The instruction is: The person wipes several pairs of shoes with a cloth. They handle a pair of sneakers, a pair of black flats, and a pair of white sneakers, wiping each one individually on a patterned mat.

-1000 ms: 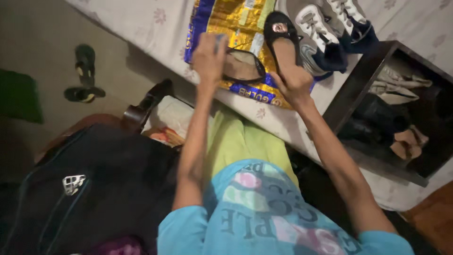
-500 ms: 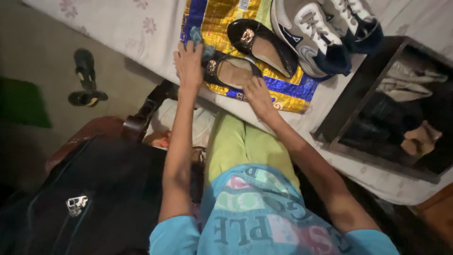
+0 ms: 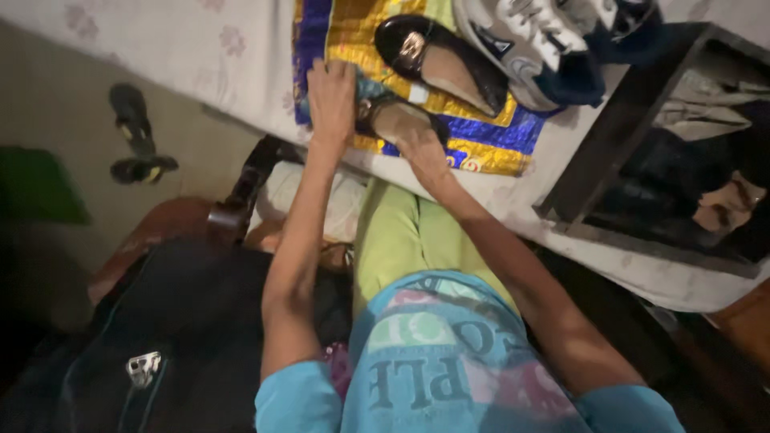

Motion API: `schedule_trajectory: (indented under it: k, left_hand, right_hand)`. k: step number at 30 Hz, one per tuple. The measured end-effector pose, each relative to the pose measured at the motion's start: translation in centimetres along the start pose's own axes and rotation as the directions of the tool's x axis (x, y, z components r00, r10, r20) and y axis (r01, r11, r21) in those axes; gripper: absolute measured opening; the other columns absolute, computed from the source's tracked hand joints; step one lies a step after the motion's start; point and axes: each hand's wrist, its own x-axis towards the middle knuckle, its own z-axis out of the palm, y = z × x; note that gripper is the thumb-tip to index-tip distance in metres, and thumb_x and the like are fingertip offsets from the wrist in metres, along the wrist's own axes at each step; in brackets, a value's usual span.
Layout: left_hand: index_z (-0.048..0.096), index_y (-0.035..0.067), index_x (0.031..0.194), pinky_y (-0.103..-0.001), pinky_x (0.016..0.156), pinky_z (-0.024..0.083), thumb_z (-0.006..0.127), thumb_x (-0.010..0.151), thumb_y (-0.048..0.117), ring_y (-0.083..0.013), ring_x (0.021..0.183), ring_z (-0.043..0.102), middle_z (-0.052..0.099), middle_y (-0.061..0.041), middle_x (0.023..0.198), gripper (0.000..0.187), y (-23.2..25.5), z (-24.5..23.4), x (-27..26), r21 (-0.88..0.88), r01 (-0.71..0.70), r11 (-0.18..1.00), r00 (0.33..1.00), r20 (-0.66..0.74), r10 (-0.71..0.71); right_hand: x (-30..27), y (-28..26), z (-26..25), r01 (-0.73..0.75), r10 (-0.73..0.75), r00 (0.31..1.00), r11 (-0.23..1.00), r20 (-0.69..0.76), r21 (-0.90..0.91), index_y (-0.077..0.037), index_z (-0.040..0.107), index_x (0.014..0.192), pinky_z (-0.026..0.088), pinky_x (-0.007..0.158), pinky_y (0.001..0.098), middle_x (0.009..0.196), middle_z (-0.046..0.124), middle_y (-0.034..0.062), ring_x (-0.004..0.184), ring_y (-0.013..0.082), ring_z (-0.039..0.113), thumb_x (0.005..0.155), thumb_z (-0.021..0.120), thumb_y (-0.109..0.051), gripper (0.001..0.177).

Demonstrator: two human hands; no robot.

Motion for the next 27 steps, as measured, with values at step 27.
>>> schedule_trajectory:
  k: [27]
  left_hand:
    - [0.045, -0.001, 0.148, -0.055, 0.107, 0.043, 0.062, 0.091, 0.006, -0.0475, 0.129, 0.048, 0.045, -0.029, 0.143, 0.060, 1.7, -6.5, 1.5, -0.305, 0.322, 0.896, 0.888, -0.232, -0.398]
  right_hand:
    - [-1.8, 4.0, -14.1, 0.026, -0.039, 0.996, 0.985, 0.075, 0.169, -0.010, 0.063, 0.132, 0.041, 0.098, 0.0477, 0.124, 0.061, 0.0143, 0.118, 0.0309, 0.055, 0.095, 0.064, -0.023, 0.039]
